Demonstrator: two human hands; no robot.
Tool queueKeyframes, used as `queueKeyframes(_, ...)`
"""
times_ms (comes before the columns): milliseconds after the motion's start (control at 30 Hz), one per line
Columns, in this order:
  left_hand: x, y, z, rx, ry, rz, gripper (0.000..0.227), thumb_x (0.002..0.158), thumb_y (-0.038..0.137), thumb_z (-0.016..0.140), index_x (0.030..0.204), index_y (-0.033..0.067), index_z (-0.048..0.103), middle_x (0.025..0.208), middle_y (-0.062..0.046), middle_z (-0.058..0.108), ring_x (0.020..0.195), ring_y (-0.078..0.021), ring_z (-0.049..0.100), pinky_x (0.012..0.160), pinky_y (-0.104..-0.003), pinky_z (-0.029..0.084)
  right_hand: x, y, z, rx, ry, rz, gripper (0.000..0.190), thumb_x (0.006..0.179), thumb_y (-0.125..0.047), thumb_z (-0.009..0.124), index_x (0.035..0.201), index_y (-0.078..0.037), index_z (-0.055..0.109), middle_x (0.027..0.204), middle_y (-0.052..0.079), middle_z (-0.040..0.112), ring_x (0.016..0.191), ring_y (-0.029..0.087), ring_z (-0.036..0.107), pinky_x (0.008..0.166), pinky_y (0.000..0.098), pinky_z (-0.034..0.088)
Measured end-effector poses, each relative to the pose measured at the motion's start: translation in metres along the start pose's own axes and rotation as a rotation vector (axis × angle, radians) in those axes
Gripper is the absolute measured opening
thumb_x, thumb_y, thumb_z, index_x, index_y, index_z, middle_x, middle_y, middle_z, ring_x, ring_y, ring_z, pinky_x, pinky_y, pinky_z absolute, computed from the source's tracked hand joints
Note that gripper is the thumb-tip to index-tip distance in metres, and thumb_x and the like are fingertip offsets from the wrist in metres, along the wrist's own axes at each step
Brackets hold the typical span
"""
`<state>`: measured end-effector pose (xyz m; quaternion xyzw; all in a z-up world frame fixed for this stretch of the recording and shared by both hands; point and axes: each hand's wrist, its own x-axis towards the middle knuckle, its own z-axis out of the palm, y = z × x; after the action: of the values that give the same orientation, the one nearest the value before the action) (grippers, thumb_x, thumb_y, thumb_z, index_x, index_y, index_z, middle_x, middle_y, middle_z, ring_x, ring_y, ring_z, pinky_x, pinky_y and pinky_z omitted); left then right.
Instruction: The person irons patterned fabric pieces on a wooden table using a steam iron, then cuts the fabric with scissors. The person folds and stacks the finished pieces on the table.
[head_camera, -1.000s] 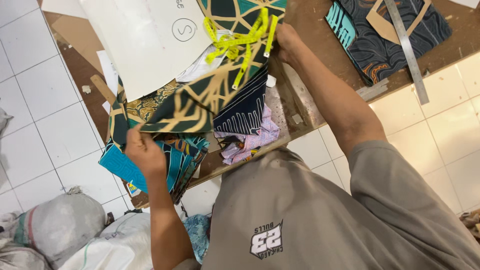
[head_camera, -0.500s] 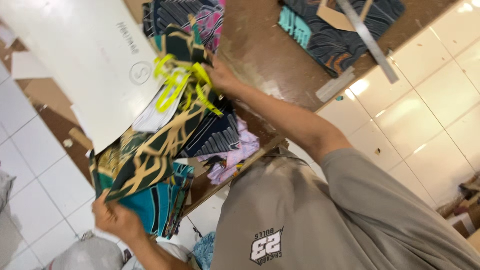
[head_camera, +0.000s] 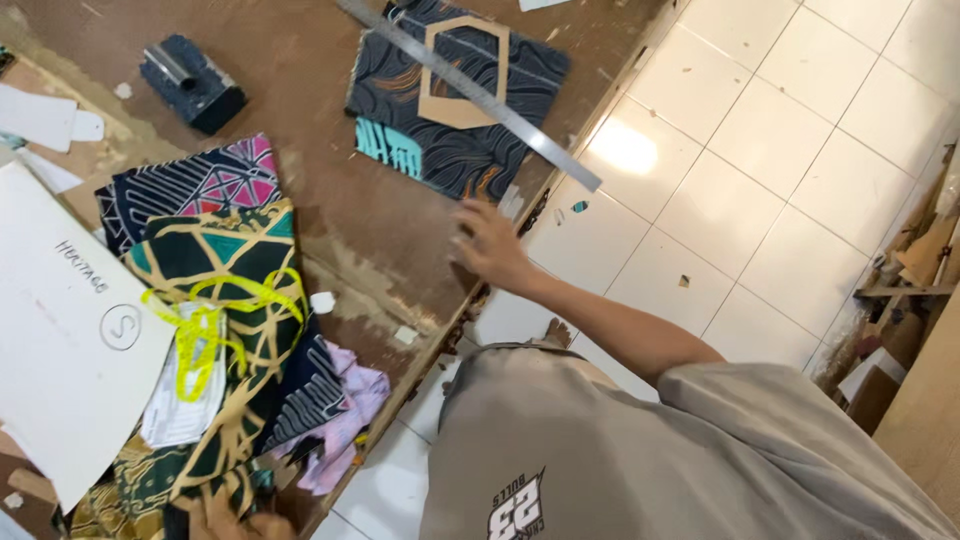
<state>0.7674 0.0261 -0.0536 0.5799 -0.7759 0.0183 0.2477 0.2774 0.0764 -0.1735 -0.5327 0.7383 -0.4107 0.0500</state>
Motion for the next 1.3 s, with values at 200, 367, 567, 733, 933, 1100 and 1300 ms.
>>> queueKeyframes(200, 0.019, 0.205, 0.082, -0.379, -0.214, 0.183, 0.031, 0.09, -0.002, 0.061, 0.12, -0.0005, 0.069, 0.133, -0.025, 0.064, 0.118, -0.0455, 0.061, 0.101, -0.049, 0.05, -0.023, 0.123, -0.151, -0.107, 0.116, 0.533, 0.056, 0.093, -0.027, 0.07, 0.139, 0.001, 0.053, 0.128, 0.024, 0.056, 0.098, 0.034, 0.064, 0.088, 0.0483, 0.052)
queueKeyframes(367, 0.037, 0.346, 0.147, -0.677, -0.424, 0.241, 0.028, 0.095, 0.003, 0.061, 0.122, 0.0025, 0.069, 0.131, -0.02, 0.066, 0.118, -0.0365, 0.065, 0.099, -0.044, 0.053, -0.014, 0.164, -0.162, 0.622, -0.099, 0.883, 0.029, 0.097, -0.019, 0.064, 0.117, 0.002, 0.066, 0.09, 0.009, 0.067, 0.072, 0.013, 0.064, 0.062, 0.0339, 0.051)
queueKeyframes(567, 0.101, 0.425, 0.23, -0.793, -0.621, -0.101, 0.032, 0.095, 0.01, 0.064, 0.127, 0.0055, 0.067, 0.119, -0.013, 0.069, 0.102, -0.0273, 0.068, 0.09, -0.036, 0.055, 0.033, 0.162, -0.187, 0.844, -0.181, 0.808, 0.018, 0.095, -0.006, 0.065, 0.109, 0.005, 0.068, 0.075, 0.006, 0.064, 0.055, 0.01, 0.06, 0.047, 0.027, 0.048)
queueKeyframes(733, 0.177, 0.438, 0.308, -0.592, -0.368, 0.013, 0.04, 0.093, 0.016, 0.073, 0.131, 0.0027, 0.064, 0.122, -0.02, 0.065, 0.108, -0.0364, 0.063, 0.094, -0.045, 0.052, 0.096, 0.161, -0.237, 1.065, -0.245, 0.833, 0.018, 0.095, -0.006, 0.064, 0.111, 0.003, 0.067, 0.08, 0.005, 0.066, 0.056, 0.01, 0.059, 0.052, 0.0254, 0.051)
queueKeyframes(933, 0.229, 0.449, 0.36, -0.258, -0.437, -0.045, 0.075, 0.073, 0.02, 0.085, 0.139, 0.0051, 0.053, 0.123, -0.027, 0.059, 0.112, -0.0485, 0.056, 0.092, -0.056, 0.045, 0.165, 0.16, -0.263, 1.145, -0.356, 0.81, 0.034, 0.089, -0.002, 0.069, 0.121, 0.008, 0.067, 0.082, 0.006, 0.069, 0.058, 0.01, 0.061, 0.055, 0.0256, 0.054)
queueKeyframes(1100, 0.227, 0.426, 0.378, -0.511, -0.447, -0.145, 0.051, 0.079, 0.019, 0.081, 0.12, -0.0034, 0.061, 0.104, -0.023, 0.068, 0.095, -0.0385, 0.063, 0.084, -0.047, 0.05, 0.207, 0.145, -0.235, 1.006, -0.604, 0.752, 0.057, 0.084, 0.0, 0.071, 0.139, 0.004, 0.057, 0.082, 0.004, 0.066, 0.056, 0.008, 0.06, 0.051, 0.0217, 0.051)
queueKeyframes(1300, 0.18, 0.311, 0.264, -0.697, -0.758, -0.792, 0.018, 0.102, 0.02, 0.06, 0.104, 0.0053, 0.07, 0.077, -0.007, 0.062, 0.064, -0.0205, 0.05, 0.056, -0.037, 0.037, 0.213, 0.091, -0.161, 0.92, -0.869, 0.596, 0.072, 0.088, -0.004, 0.066, 0.155, -0.001, 0.038, 0.086, 0.003, 0.069, 0.058, 0.006, 0.059, 0.05, 0.0216, 0.052)
